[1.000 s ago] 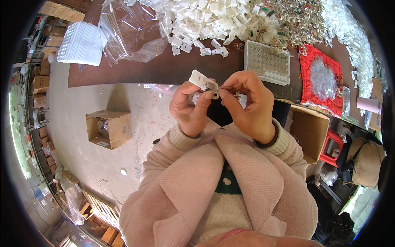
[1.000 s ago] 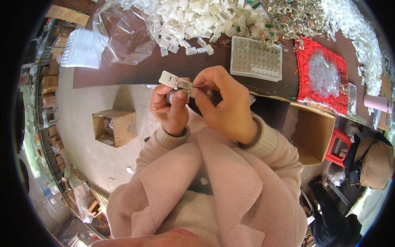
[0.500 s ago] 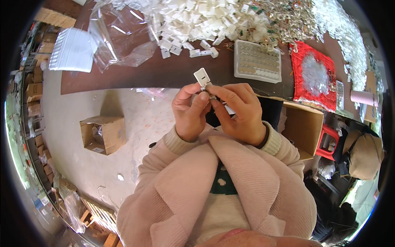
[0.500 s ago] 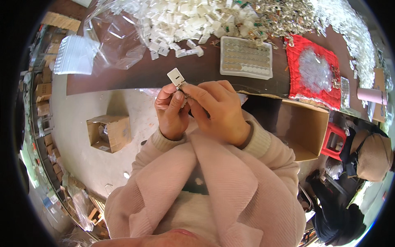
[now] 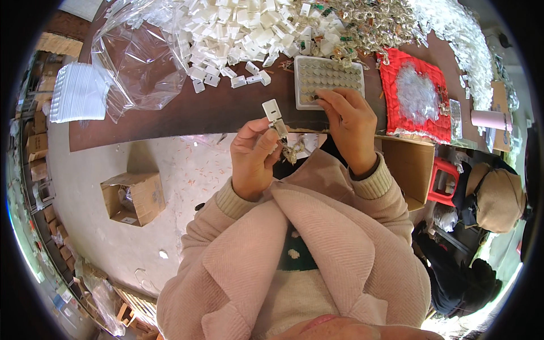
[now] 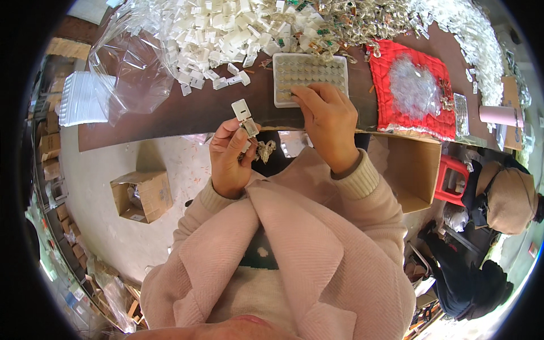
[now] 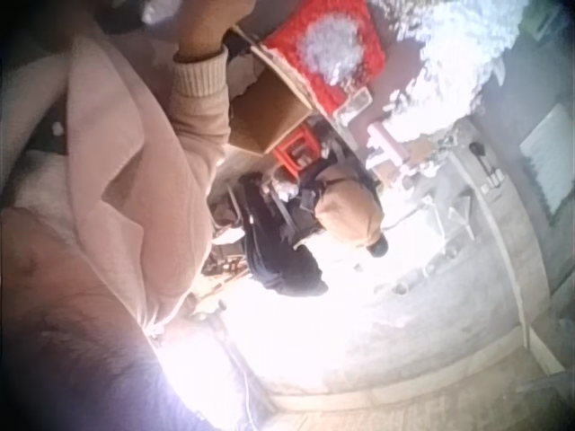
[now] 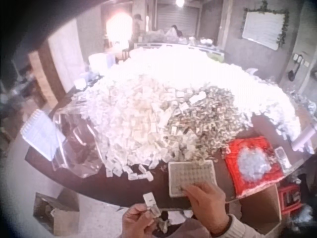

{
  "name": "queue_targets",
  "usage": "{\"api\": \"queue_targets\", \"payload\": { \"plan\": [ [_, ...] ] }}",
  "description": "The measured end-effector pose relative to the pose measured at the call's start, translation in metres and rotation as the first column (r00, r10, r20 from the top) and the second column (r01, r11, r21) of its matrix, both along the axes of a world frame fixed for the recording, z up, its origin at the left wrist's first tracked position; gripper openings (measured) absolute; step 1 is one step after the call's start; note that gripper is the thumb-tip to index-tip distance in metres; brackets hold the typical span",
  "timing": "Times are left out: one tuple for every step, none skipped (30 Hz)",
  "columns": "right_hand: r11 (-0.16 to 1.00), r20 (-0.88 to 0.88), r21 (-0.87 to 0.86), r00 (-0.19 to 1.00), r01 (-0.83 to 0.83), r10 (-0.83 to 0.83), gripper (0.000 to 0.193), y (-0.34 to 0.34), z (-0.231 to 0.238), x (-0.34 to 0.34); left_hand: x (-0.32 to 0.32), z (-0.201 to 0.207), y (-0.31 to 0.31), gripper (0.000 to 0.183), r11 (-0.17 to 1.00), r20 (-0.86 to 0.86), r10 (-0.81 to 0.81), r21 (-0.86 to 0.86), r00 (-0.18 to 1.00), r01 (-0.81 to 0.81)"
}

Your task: The person assembles small white plastic housings with metal clips and LED modules at a workbench. They pick parts from a large pile, insert clips into housings, place LED modules inside, and pack the assembled units into a clear plastic bag. The person also handles a red tray and a white plastic tray during the process.

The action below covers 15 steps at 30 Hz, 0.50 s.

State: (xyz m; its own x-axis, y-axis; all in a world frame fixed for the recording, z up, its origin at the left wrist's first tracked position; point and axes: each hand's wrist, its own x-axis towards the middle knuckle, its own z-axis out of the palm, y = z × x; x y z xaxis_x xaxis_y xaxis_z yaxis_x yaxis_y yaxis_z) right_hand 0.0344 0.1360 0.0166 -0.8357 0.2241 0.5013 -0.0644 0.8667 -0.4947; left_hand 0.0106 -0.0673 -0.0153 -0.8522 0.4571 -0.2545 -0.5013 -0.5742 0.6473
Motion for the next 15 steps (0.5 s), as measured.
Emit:
{"api": "queue_targets", "payload": {
  "plan": [
    [1.000,0.008,0.012,1.000,0.000,0.000,0.019,0.000,-0.001,-0.001,-0.001,0.000,0.000,0.018,1.000,0.005,-0.006,0.005,1.000,0.006],
    [1.000,0.024,0.018,1.000,0.001,-0.002,0.019,0.000,0.000,-0.003,-0.001,0.001,0.000,0.018,1.000,0.011,-0.013,0.009,1.000,0.013],
    [1.000,0.045,0.011,0.999,0.005,-0.005,0.019,0.000,0.001,-0.004,-0.002,0.002,0.000,0.018,0.999,0.019,-0.015,0.028,1.000,0.015],
    [1.000,0.078,0.010,0.997,0.008,-0.009,0.019,0.000,0.002,-0.005,-0.003,0.002,0.000,0.018,0.999,0.026,-0.019,0.047,0.999,0.017],
    [1.000,0.116,-0.003,0.993,0.014,-0.013,0.020,0.000,0.005,-0.006,-0.005,0.003,0.001,0.019,0.998,0.028,-0.024,0.064,0.999,0.022],
    [0.999,0.162,-0.026,0.986,0.029,-0.025,0.021,0.000,0.008,-0.006,-0.006,0.004,0.001,0.020,0.998,0.043,-0.025,0.064,0.999,0.022],
    [0.997,0.131,-0.071,0.991,-0.004,0.013,0.021,-0.001,0.011,-0.007,-0.007,0.004,0.002,0.021,0.998,0.052,-0.028,0.062,0.998,0.025],
    [0.992,0.106,-0.123,0.993,-0.029,0.042,0.021,-0.003,0.015,-0.006,-0.008,0.005,0.004,0.022,0.998,0.060,-0.030,0.059,0.998,0.027],
    [0.983,0.086,-0.179,0.994,-0.044,0.061,0.022,-0.005,0.019,-0.006,-0.009,0.005,0.005,0.022,0.998,0.056,-0.031,0.056,0.998,0.028],
    [0.976,0.029,-0.186,0.992,-0.116,0.124,0.023,-0.009,0.022,-0.003,-0.009,0.005,0.007,0.022,0.998,0.054,-0.032,0.052,0.998,0.029],
    [0.965,-0.020,-0.197,0.984,-0.176,0.175,0.024,-0.015,0.025,0.001,-0.008,0.005,0.009,0.022,0.999,0.055,-0.026,0.046,0.998,0.023],
    [0.953,-0.044,-0.202,0.974,-0.227,0.223,0.025,-0.020,0.028,0.004,-0.008,0.005,0.011,0.023,0.998,0.039,-0.024,0.064,0.999,0.021],
    [0.946,-0.079,-0.193,0.965,-0.260,0.249,0.024,-0.024,0.029,0.004,-0.007,0.005,0.012,0.023,0.997,0.023,-0.013,0.081,1.000,0.011],
    [0.941,-0.088,-0.182,0.957,-0.287,0.275,0.022,-0.028,0.029,0.005,-0.007,0.005,0.013,0.024,0.995,0.006,-0.001,0.098,1.000,0.000],
    [0.934,-0.097,-0.171,0.948,-0.315,0.302,0.021,-0.030,0.029,0.005,-0.007,0.005,0.013,0.024,0.995,0.012,0.000,0.098,1.000,-0.001]
  ]
}}
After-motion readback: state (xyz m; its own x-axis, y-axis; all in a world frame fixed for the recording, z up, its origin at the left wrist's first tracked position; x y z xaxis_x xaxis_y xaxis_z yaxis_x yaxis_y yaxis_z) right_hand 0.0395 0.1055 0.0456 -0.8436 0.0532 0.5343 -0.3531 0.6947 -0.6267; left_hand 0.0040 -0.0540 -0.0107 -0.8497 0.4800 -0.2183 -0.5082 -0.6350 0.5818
